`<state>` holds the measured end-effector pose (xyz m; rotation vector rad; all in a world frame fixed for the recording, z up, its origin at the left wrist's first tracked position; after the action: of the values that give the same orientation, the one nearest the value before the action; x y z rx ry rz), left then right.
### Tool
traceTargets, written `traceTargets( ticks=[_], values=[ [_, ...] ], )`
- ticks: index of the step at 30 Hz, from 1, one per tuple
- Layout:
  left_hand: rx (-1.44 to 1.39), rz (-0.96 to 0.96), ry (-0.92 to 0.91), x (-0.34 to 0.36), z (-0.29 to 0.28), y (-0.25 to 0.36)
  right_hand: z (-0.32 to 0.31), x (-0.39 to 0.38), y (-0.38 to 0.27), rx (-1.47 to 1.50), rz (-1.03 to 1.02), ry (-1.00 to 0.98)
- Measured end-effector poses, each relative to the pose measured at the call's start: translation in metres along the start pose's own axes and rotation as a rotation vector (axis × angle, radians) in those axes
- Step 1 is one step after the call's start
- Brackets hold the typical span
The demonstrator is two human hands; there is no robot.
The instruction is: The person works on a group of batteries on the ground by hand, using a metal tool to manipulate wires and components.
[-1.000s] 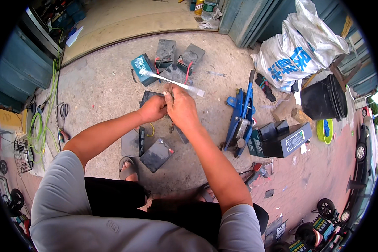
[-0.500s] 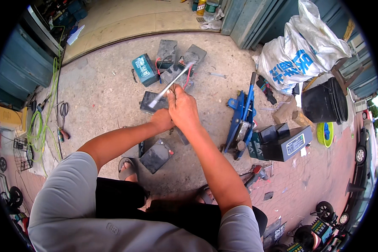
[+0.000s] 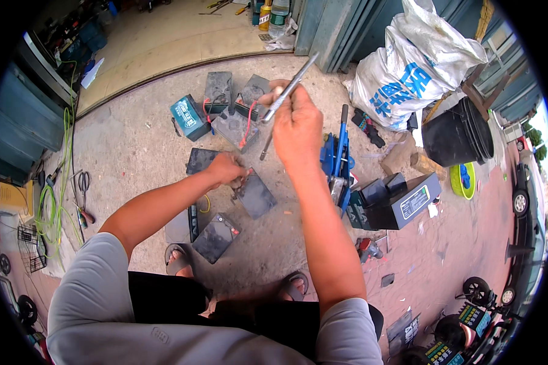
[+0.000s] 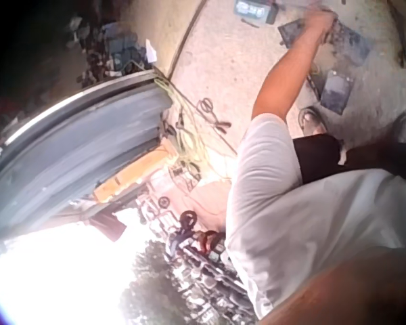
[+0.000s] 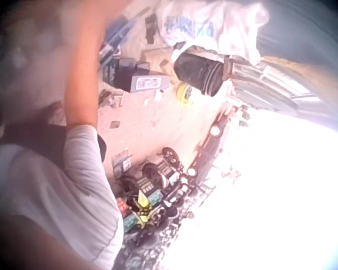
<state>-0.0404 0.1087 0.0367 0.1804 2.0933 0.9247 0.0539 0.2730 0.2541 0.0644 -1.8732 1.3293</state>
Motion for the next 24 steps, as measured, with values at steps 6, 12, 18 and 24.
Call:
traceTargets(
  ticks=[6,12,18,24],
  values=[
    [-0.489,0.181,-0.171,0.000,-0.012,0.093,-0.040,0.021,-0.010,-0.079,-0.097,0.152],
    [-0.498,0.237,-0.165,0.006,-0.004,0.085,-0.042,0.006,0.017,-0.064,0.043,0.097],
    [-0.555,0.262,-0.176,-0.012,-0.015,0.088,-0.032,-0.025,0.072,-0.214,0.216,-0.076],
    [-0.448,0.146,-0.148,-0.026,-0.036,0.071,-0.034,-0.045,0.096,-0.160,0.411,-0.107]
  ],
)
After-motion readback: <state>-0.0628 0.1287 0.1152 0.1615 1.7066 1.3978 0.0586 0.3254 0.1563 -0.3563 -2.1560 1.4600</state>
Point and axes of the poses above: each hand's wrist, its own x-axis towards the middle knuckle, its own z-axis out of the palm, y = z × x, the point moved 2 cm from there along x, towards the middle knuckle, and after that the axes turned 14 degrees about -z, right-handed, at the moved point
